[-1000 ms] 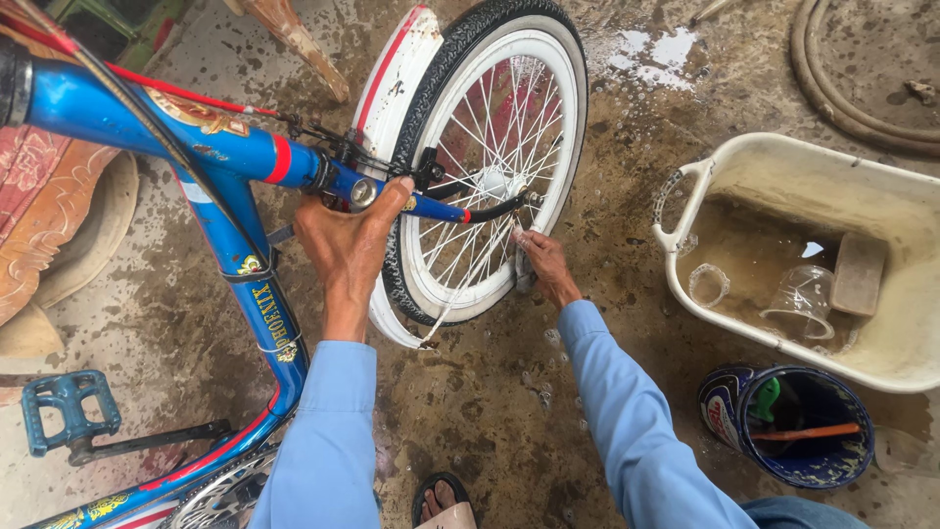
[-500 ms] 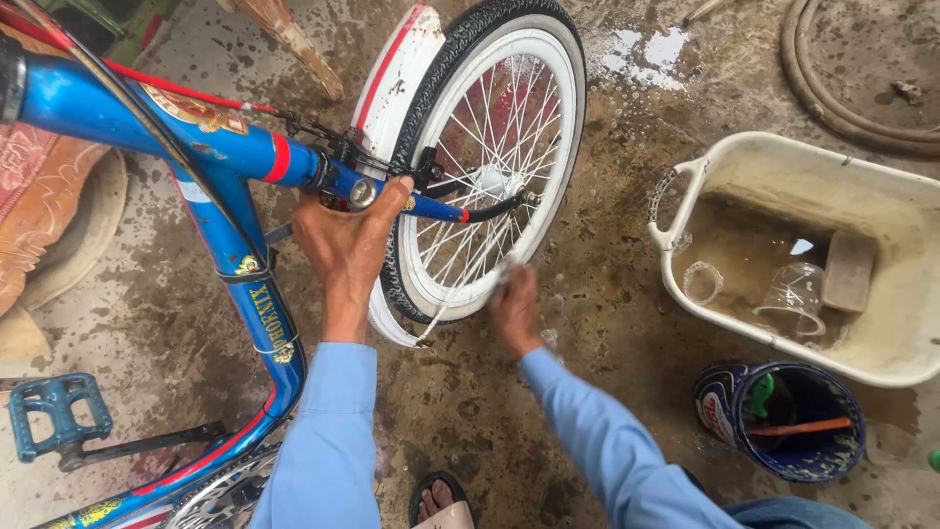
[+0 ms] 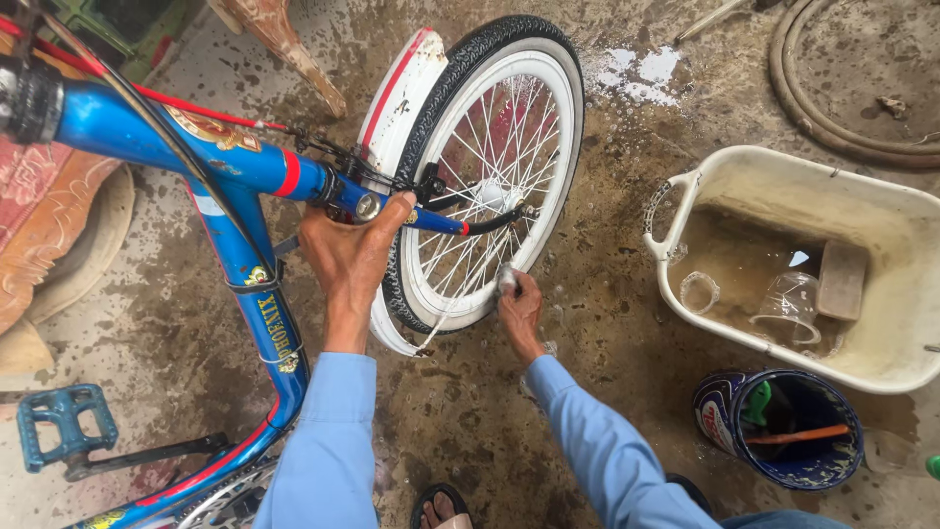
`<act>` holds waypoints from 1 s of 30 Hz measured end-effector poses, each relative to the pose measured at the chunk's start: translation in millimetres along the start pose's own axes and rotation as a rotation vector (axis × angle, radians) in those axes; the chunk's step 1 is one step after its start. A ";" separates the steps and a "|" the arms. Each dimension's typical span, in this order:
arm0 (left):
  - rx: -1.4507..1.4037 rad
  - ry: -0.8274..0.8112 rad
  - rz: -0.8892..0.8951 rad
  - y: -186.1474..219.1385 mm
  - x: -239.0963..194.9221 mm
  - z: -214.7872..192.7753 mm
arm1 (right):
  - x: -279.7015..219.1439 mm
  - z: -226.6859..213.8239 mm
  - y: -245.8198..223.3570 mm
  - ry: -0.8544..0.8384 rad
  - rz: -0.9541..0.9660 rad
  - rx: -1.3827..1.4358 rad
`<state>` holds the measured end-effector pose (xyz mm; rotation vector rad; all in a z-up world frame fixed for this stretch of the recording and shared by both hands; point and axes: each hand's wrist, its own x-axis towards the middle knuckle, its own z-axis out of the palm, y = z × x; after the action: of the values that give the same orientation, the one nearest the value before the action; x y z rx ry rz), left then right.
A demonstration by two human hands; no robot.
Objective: The person scrubs the front wheel of a blue bicycle with a cloth, repeatedly dipping the cloth into a bucket of soapy water. The person then moves to the rear wheel and continues scrubbing the tire and spokes with the same cloth.
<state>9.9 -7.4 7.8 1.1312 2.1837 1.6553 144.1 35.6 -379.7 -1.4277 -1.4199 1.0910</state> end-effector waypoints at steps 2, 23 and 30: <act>-0.042 -0.004 -0.031 1.1 2.2 1.0 | 7.6 -0.1 5.4 -0.040 -0.047 -0.045; -0.124 0.016 0.013 -1.8 2.3 4.0 | -51.1 -14.3 -44.7 0.007 0.096 0.255; -0.073 0.008 0.047 -4.3 3.4 2.4 | 74.1 -22.6 30.3 0.141 -0.067 0.237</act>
<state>6.9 -3.8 4.2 1.1672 2.0985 1.7460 173.3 109.5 -404.3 -1.2536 -1.1883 1.0567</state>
